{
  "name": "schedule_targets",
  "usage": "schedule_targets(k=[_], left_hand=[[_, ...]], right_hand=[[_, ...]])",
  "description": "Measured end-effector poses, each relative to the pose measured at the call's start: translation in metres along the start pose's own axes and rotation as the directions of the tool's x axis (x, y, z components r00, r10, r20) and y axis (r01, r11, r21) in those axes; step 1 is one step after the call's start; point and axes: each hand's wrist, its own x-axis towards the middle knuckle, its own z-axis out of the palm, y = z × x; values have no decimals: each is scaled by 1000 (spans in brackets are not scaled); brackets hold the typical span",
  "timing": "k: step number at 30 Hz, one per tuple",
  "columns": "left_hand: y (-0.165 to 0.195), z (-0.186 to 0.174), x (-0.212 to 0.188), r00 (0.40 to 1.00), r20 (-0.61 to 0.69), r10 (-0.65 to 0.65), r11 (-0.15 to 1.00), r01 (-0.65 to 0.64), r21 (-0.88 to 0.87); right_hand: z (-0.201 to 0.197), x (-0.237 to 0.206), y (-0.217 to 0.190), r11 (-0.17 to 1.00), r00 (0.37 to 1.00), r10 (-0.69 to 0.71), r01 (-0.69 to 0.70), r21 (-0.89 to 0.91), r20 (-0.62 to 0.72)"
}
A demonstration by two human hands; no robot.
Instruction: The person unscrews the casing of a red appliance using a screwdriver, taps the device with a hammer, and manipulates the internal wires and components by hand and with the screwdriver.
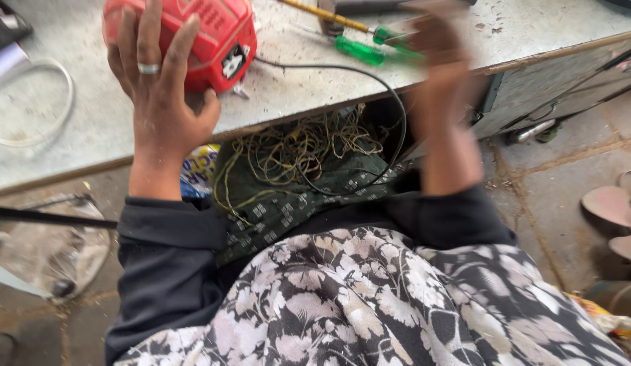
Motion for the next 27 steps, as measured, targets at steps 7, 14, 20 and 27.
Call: schedule_targets(k=[7, 14, 20, 27], left_hand=[[-1, 6, -6, 999, -17, 27, 999, -26, 34], [-3, 6, -6, 1000, -18, 19, 998, -18, 52], [1, 3, -4, 1000, -19, 16, 999, -16, 37], [-8, 17, -7, 998, -50, 44, 997, -40, 71]], right_hand=[[-209, -5, -28, 959, 828, -27, -137, -248, -560], [-196, -14, -23, 633, 702, 545, -703, -323, -459], [-186, -18, -10, 712, 741, 527, -653, -260, -416], [-189, -3, -58, 50, 835, 463, -358, -932, -296]])
